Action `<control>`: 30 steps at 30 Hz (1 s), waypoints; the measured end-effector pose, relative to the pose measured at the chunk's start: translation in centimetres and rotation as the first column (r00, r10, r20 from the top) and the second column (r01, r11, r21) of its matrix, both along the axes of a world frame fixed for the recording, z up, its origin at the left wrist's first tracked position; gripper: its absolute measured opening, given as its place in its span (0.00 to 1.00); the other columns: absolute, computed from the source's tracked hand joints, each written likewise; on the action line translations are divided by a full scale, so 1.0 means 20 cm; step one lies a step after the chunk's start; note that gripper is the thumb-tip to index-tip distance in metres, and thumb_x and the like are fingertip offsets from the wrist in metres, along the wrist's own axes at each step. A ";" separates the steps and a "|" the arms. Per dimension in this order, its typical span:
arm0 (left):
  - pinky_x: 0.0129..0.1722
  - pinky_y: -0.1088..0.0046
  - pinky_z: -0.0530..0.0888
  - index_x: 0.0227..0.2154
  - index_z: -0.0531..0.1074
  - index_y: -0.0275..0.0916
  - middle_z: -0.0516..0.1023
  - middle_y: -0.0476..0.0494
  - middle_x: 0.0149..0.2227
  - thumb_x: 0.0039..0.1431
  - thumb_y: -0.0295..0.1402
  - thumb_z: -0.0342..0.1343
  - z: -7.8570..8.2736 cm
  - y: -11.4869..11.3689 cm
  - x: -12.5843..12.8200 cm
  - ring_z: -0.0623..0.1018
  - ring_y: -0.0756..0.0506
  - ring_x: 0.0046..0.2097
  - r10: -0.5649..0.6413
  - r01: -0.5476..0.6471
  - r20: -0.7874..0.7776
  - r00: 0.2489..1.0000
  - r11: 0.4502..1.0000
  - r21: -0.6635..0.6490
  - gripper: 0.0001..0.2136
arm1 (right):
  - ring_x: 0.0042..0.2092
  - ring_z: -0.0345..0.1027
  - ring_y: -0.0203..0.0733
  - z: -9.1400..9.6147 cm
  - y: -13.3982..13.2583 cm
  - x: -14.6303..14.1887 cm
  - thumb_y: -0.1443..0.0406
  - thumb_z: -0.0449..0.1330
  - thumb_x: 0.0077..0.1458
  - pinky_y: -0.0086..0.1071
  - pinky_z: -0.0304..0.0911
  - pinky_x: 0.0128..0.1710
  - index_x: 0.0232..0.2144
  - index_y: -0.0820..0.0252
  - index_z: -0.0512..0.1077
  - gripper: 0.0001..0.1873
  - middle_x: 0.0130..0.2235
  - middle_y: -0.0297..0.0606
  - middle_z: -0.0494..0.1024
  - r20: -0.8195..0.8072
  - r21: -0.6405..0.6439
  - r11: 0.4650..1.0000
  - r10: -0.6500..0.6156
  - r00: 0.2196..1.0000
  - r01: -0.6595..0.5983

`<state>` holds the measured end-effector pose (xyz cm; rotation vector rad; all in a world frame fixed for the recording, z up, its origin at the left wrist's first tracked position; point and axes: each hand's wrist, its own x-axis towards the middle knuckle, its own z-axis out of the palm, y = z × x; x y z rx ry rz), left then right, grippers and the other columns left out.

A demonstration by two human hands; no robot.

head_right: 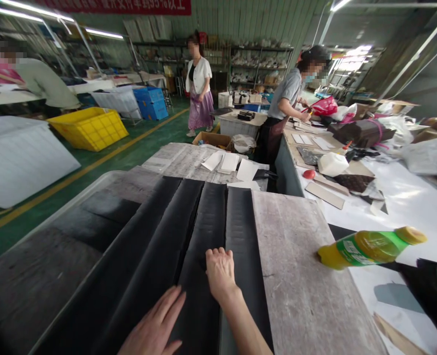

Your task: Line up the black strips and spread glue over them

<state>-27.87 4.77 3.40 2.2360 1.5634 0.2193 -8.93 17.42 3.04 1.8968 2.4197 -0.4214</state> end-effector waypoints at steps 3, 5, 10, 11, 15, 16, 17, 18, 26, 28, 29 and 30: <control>0.67 0.56 0.65 0.66 0.57 0.35 0.59 0.34 0.68 0.48 0.24 0.69 -0.04 0.29 0.09 0.61 0.35 0.68 -0.025 0.028 -0.118 0.993 0.999 0.018 0.42 | 0.45 0.72 0.45 0.01 0.00 0.00 0.72 0.68 0.51 0.35 0.58 0.42 0.34 0.56 0.73 0.10 0.39 0.35 0.80 -0.007 0.010 0.999 0.042 0.999 -0.042; 0.68 0.54 0.62 0.66 0.57 0.34 0.58 0.31 0.68 0.45 0.29 0.73 -0.06 0.42 0.13 0.59 0.34 0.69 -0.054 0.058 -0.127 0.991 0.998 0.029 0.46 | 0.45 0.72 0.45 0.01 -0.01 0.00 0.74 0.66 0.51 0.35 0.57 0.40 0.34 0.55 0.72 0.11 0.39 0.34 0.79 -0.023 0.030 0.997 0.065 0.998 -0.064; 0.66 0.61 0.63 0.55 0.70 0.35 0.73 0.35 0.57 0.37 0.47 0.76 -0.10 0.56 0.13 0.71 0.37 0.60 -0.098 0.107 -0.130 0.987 0.992 0.063 0.41 | 0.42 0.73 0.46 -0.04 -0.03 0.02 0.77 0.58 0.53 0.35 0.55 0.37 0.33 0.54 0.69 0.13 0.36 0.33 0.78 -0.072 0.091 0.988 0.129 0.989 -0.123; 0.65 0.62 0.64 0.51 0.72 0.34 0.75 0.36 0.54 0.34 0.49 0.76 -0.10 0.57 0.13 0.73 0.37 0.57 -0.109 0.119 -0.142 0.984 0.991 0.066 0.40 | 0.40 0.73 0.45 -0.07 -0.04 0.03 0.77 0.56 0.54 0.35 0.56 0.37 0.32 0.54 0.68 0.12 0.35 0.32 0.77 -0.092 0.108 0.986 0.134 0.987 -0.124; 0.64 0.60 0.64 0.41 0.75 0.31 0.77 0.36 0.45 0.33 0.53 0.75 -0.12 0.60 0.14 0.76 0.38 0.50 -0.132 0.149 -0.191 0.973 0.986 0.079 0.36 | 0.35 0.73 0.42 -0.17 -0.08 0.07 0.74 0.52 0.55 0.33 0.58 0.33 0.29 0.53 0.66 0.10 0.31 0.31 0.76 -0.253 0.141 0.989 0.074 0.965 -0.039; 0.64 0.59 0.63 0.41 0.75 0.30 0.77 0.35 0.44 0.34 0.54 0.75 -0.12 0.60 0.15 0.75 0.37 0.50 -0.137 0.156 -0.201 0.970 0.984 0.086 0.36 | 0.34 0.73 0.42 -0.19 -0.09 0.08 0.72 0.52 0.55 0.32 0.59 0.32 0.29 0.52 0.66 0.09 0.31 0.31 0.77 -0.315 0.119 0.993 0.034 0.949 0.004; 0.64 0.58 0.63 0.42 0.75 0.29 0.76 0.34 0.45 0.35 0.54 0.74 -0.13 0.60 0.15 0.75 0.37 0.50 -0.143 0.165 -0.210 0.967 0.982 0.092 0.37 | 0.33 0.74 0.42 -0.22 -0.10 0.10 0.69 0.53 0.55 0.32 0.60 0.31 0.31 0.51 0.66 0.06 0.32 0.31 0.78 -0.385 0.084 0.995 -0.016 0.923 0.053; 0.64 0.57 0.63 0.43 0.74 0.28 0.76 0.33 0.45 0.36 0.55 0.74 -0.14 0.60 0.15 0.75 0.37 0.50 -0.150 0.174 -0.215 0.965 0.980 0.096 0.38 | 0.34 0.75 0.42 -0.25 -0.10 0.11 0.65 0.54 0.55 0.32 0.62 0.30 0.33 0.50 0.68 0.04 0.33 0.32 0.79 -0.459 0.037 0.994 -0.074 0.885 0.102; 0.64 0.59 0.62 0.42 0.74 0.31 0.76 0.35 0.47 0.39 0.53 0.73 -0.09 0.61 0.15 0.76 0.39 0.49 -0.156 0.167 -0.238 0.959 0.986 0.023 0.34 | 0.27 0.77 0.50 -0.44 -0.35 0.18 0.47 0.60 0.47 0.35 0.67 0.25 0.28 0.52 0.74 0.17 0.23 0.37 0.79 -0.524 -0.198 0.928 -0.373 0.766 0.317; 0.63 0.58 0.63 0.42 0.75 0.32 0.76 0.34 0.47 0.39 0.49 0.75 -0.07 0.60 0.15 0.76 0.38 0.50 -0.157 0.168 -0.219 0.963 0.985 0.029 0.31 | 0.31 0.79 0.53 -0.43 -0.48 0.16 0.48 0.59 0.50 0.35 0.70 0.28 0.31 0.53 0.77 0.17 0.28 0.43 0.82 -0.538 -0.176 0.927 -0.371 0.756 0.330; 0.63 0.57 0.63 0.42 0.75 0.33 0.77 0.35 0.47 0.38 0.48 0.76 -0.06 0.60 0.15 0.76 0.37 0.50 -0.156 0.166 -0.208 0.966 0.986 0.032 0.31 | 0.35 0.80 0.54 -0.43 -0.54 0.15 0.48 0.57 0.53 0.36 0.72 0.31 0.35 0.54 0.78 0.19 0.31 0.45 0.84 -0.560 -0.163 0.922 -0.380 0.736 0.352; 0.63 0.57 0.63 0.42 0.75 0.34 0.77 0.36 0.46 0.35 0.49 0.76 -0.05 0.60 0.15 0.77 0.37 0.49 -0.158 0.167 -0.195 0.968 0.985 0.030 0.33 | 0.36 0.81 0.55 -0.42 -0.59 0.14 0.47 0.54 0.55 0.36 0.73 0.33 0.38 0.55 0.78 0.22 0.32 0.47 0.84 -0.580 -0.171 0.905 -0.411 0.703 0.389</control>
